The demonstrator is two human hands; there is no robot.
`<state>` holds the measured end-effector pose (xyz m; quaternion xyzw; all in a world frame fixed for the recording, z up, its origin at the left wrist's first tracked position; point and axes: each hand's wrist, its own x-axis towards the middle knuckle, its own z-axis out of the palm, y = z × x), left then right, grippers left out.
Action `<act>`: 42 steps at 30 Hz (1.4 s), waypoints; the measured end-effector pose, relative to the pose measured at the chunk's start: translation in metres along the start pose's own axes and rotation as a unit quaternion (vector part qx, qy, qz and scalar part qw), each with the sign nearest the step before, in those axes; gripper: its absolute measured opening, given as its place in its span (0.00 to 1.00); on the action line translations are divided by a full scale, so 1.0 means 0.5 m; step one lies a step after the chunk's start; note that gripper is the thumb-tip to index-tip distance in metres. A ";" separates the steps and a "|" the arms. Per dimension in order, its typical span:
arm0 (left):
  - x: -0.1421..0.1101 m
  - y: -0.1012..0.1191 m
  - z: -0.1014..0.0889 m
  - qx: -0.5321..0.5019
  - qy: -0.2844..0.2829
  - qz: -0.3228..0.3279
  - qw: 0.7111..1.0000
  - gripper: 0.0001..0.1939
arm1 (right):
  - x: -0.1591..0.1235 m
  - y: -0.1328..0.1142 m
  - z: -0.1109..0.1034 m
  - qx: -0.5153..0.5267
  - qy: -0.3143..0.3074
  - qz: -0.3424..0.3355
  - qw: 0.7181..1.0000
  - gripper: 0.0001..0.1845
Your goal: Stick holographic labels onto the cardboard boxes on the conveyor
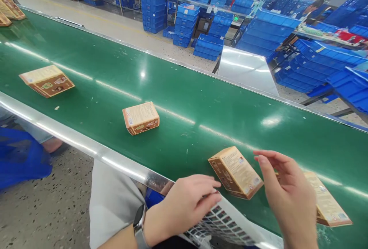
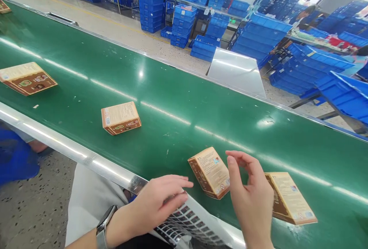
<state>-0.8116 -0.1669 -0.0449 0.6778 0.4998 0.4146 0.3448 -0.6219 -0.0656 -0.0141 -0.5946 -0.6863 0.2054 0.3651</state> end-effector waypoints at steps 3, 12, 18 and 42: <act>-0.017 0.011 -0.027 -0.061 0.033 -0.163 0.984 0.20 | -0.039 -0.047 0.002 0.016 -0.130 -0.126 0.983 0.12; -0.047 0.015 -0.057 -0.170 0.075 -0.228 0.956 0.17 | -0.049 -0.107 0.096 0.092 -0.253 -0.316 0.910 0.07; -0.048 0.009 -0.058 -0.186 0.097 -0.270 0.940 0.12 | -0.043 -0.108 0.128 0.064 -0.184 -0.433 0.880 0.09; -0.078 -0.008 -0.098 0.019 0.082 -0.200 0.976 0.09 | 0.103 -0.137 0.296 0.354 -0.256 0.097 0.894 0.27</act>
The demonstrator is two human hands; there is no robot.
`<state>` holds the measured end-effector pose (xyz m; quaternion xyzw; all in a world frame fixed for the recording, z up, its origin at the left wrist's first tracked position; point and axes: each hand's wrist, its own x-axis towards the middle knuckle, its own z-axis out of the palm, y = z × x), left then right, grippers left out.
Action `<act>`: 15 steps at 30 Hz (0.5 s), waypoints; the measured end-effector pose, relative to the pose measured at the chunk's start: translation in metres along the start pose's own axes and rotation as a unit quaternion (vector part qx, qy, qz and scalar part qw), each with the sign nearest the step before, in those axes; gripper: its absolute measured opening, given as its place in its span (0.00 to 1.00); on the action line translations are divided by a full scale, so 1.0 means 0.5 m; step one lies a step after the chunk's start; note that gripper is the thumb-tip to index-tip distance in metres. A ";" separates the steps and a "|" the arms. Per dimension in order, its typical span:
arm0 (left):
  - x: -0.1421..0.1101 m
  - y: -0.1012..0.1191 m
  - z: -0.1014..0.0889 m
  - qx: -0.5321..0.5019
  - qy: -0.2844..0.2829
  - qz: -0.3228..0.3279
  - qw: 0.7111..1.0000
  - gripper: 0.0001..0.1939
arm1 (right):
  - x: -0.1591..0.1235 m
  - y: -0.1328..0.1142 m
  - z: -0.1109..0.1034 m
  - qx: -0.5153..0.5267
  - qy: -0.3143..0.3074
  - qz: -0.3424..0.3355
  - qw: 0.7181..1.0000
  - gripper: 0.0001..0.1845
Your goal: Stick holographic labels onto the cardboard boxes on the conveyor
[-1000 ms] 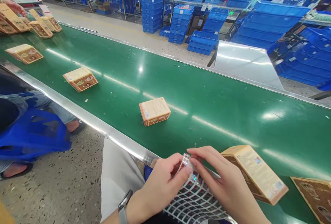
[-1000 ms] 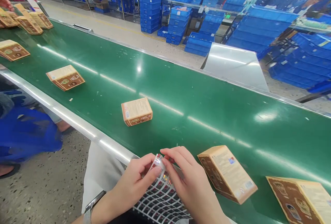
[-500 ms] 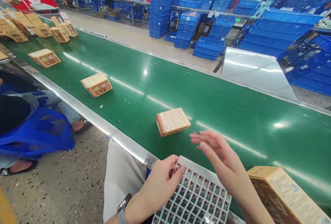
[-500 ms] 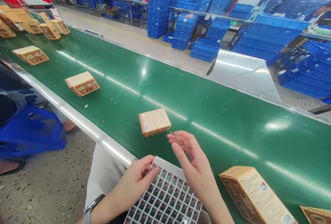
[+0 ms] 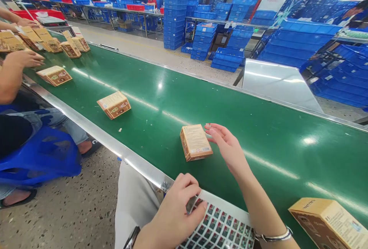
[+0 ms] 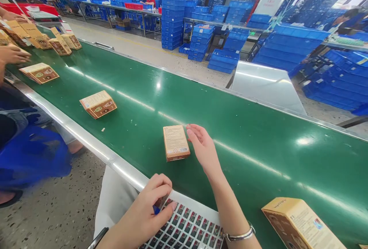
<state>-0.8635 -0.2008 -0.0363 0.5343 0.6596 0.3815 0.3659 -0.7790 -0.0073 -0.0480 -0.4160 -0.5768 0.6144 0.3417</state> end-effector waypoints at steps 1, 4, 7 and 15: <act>0.002 -0.005 -0.003 0.013 0.015 0.033 0.999 0.08 | 0.000 -0.004 -0.002 0.005 0.010 0.003 1.000 0.26; 0.015 -0.020 -0.009 0.047 0.023 0.110 0.992 0.09 | -0.007 -0.008 -0.004 0.016 0.024 0.024 0.999 0.24; 0.035 -0.028 -0.012 0.072 -0.026 0.123 0.989 0.10 | -0.017 0.000 0.000 0.031 0.046 0.046 0.997 0.25; 0.056 -0.023 0.001 0.034 -0.094 0.121 0.988 0.11 | -0.041 0.019 -0.009 0.038 0.109 0.045 0.992 0.23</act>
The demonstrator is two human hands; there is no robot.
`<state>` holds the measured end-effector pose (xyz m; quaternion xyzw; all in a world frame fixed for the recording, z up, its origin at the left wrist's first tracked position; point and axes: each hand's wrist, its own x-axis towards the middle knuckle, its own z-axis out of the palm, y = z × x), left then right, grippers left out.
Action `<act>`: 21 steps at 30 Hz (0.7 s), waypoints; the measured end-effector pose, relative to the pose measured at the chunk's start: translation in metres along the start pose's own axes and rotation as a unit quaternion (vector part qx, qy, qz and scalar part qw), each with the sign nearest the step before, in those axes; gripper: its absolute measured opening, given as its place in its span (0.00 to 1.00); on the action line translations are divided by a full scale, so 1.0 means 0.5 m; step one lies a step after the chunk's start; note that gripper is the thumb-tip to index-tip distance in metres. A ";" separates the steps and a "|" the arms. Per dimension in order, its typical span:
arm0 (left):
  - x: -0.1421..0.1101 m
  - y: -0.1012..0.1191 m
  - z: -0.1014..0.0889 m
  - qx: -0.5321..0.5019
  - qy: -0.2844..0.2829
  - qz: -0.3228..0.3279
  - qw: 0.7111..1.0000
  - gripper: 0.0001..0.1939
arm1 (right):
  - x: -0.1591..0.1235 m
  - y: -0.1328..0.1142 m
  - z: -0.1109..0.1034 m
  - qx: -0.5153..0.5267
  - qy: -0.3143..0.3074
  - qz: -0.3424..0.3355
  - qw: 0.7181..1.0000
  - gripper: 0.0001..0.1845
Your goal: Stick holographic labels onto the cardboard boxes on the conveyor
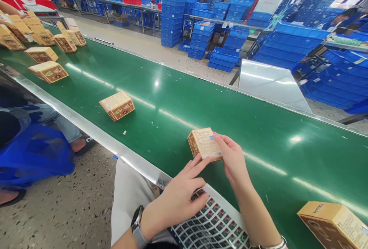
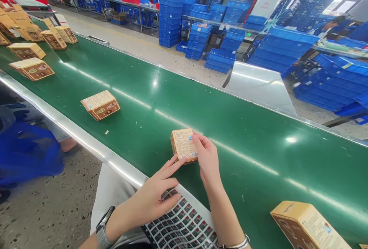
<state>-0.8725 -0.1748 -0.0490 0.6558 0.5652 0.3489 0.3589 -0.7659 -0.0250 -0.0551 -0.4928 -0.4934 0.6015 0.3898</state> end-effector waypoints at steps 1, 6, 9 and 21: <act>0.001 0.002 0.002 -0.008 -0.001 0.002 1.000 0.11 | -0.001 0.000 -0.004 -0.002 0.004 -0.001 1.000 0.23; 0.005 0.012 0.009 -0.048 -0.007 0.010 0.999 0.13 | -0.007 -0.002 -0.024 -0.026 0.014 -0.009 1.000 0.21; 0.009 0.017 0.015 -0.055 -0.009 0.023 0.998 0.13 | -0.012 -0.002 -0.036 -0.053 0.021 -0.020 0.998 0.22; 0.021 0.034 0.041 -0.073 -0.046 0.036 0.996 0.15 | -0.034 -0.005 -0.070 -0.185 0.102 -0.094 0.973 0.23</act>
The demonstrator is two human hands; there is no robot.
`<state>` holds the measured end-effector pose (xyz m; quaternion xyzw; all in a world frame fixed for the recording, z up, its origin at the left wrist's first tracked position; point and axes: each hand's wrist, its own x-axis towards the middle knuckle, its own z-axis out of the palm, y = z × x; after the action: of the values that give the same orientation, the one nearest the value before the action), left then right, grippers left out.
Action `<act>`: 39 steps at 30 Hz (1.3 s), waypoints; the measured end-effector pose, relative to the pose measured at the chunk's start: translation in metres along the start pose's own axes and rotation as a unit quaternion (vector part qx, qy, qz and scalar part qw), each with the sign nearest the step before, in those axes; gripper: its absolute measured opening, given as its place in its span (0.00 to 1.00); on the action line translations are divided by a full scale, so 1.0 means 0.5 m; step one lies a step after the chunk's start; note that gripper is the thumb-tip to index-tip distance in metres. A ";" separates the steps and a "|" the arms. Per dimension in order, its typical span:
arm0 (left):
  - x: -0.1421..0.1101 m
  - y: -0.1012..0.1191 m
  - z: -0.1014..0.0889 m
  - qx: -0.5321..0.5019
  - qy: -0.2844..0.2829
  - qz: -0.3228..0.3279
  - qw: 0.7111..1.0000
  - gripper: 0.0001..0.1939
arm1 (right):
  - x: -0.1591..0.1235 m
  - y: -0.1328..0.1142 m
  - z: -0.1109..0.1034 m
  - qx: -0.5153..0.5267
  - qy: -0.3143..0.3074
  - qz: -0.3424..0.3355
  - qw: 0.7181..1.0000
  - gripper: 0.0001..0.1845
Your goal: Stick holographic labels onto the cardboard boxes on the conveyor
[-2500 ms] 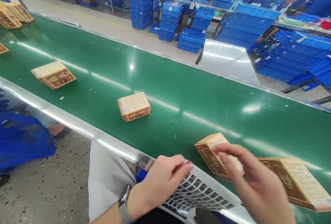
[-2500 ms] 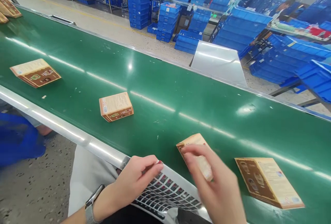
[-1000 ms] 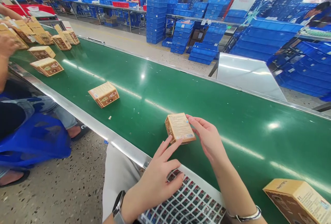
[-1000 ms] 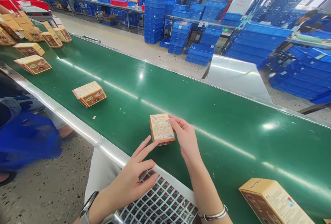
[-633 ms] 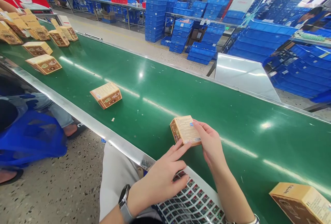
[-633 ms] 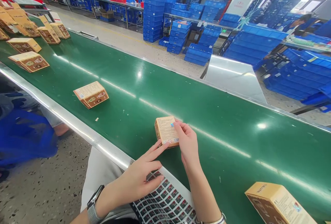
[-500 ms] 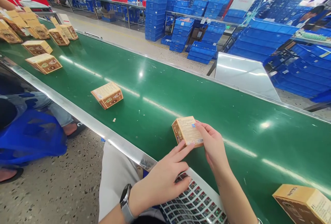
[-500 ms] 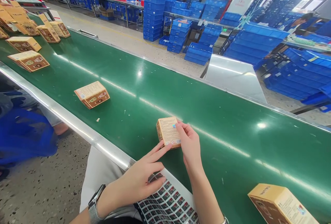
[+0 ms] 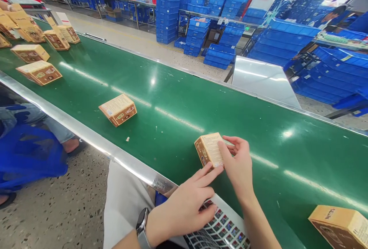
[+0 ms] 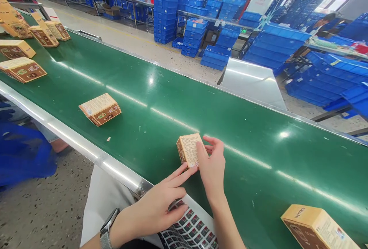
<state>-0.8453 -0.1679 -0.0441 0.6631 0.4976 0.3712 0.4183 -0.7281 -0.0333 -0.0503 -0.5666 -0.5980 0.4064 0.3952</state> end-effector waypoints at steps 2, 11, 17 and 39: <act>0.003 0.000 0.003 -0.016 -0.004 0.005 1.000 0.15 | 0.006 0.010 -0.007 0.008 0.005 0.002 1.000 0.26; -0.028 0.002 0.005 -0.077 0.036 -0.075 0.993 0.08 | 0.040 0.042 -0.045 -0.020 -0.032 0.015 0.999 0.26; -0.060 0.012 -0.020 -0.091 0.081 -0.223 0.967 0.13 | 0.033 0.017 -0.086 -0.089 -0.015 -0.003 0.996 0.25; -0.078 0.030 -0.063 0.339 0.271 0.039 0.900 0.14 | -0.123 -0.057 -0.028 0.069 -0.361 0.000 0.930 0.22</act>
<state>-0.8776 -0.2021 -0.0214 0.6573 0.6612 0.3616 0.0027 -0.7223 -0.0953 -0.0191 -0.3532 -0.6708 0.6237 0.1907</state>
